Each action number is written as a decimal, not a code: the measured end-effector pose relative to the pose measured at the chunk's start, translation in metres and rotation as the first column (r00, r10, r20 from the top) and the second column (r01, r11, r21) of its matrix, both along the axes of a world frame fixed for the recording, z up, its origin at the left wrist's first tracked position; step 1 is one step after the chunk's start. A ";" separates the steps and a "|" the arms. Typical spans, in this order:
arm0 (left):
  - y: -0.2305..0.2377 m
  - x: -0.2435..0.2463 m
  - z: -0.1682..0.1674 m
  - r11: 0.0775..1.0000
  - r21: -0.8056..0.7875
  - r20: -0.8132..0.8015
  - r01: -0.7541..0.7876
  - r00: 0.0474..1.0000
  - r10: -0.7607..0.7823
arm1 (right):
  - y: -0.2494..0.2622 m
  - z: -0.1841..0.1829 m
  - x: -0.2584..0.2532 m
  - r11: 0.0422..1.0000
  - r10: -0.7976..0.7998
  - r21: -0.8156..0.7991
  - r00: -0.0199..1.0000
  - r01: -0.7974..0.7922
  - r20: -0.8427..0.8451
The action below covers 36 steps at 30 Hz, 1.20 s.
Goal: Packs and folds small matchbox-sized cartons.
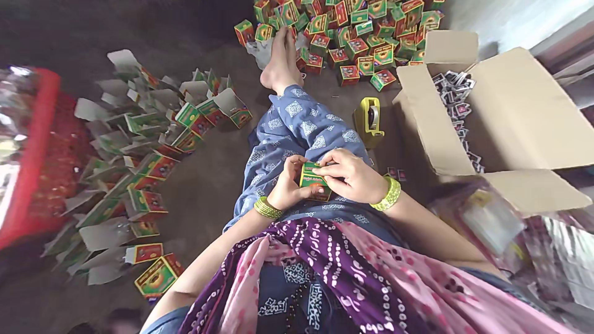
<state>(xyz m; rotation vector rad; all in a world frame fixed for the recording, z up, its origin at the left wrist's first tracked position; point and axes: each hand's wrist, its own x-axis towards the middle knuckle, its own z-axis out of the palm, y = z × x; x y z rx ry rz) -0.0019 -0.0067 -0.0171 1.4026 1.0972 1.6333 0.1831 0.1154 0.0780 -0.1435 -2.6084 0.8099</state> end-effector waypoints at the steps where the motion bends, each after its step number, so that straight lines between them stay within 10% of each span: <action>1: 0.000 0.001 0.000 1.000 -0.012 0.012 -0.014 1.000 0.014 | -0.003 -0.004 0.000 0.999 -0.016 0.033 1.000 0.017 -0.020; 5: -0.001 0.002 0.001 0.995 -0.084 0.097 -0.052 0.993 0.060 | -0.020 -0.020 0.005 0.982 -0.132 0.129 0.990 0.136 -0.042; 10: 0.001 0.000 0.002 0.995 -0.070 0.023 -0.069 0.997 0.070 | 0.001 -0.030 0.015 0.939 -0.197 -0.297 0.979 0.173 -0.053; 13: 0.000 -0.003 0.002 0.989 -0.108 0.041 -0.104 0.993 0.109 | 0.045 -0.038 0.031 0.758 -0.536 -0.456 0.844 0.466 -0.030; 16: 0.001 -0.005 0.001 0.985 -0.065 -0.059 -0.162 0.986 0.159 | 0.115 -0.062 0.054 0.446 -0.865 -0.426 0.502 0.787 0.022; 19: 0.004 -0.007 -0.003 0.984 -0.002 -0.130 -0.176 0.976 0.174 | 0.170 -0.083 0.078 0.249 -0.910 -0.289 0.326 0.924 0.257; 28: 0.009 -0.008 -0.004 0.988 -0.004 -0.122 -0.156 0.980 0.155 | 0.227 -0.114 0.080 0.392 -0.750 -0.204 0.440 0.897 0.495; 36: 0.008 -0.007 -0.002 0.986 0.007 -0.130 -0.168 0.977 0.168 | 0.214 -0.089 0.071 0.159 -0.768 -0.423 0.381 0.892 0.514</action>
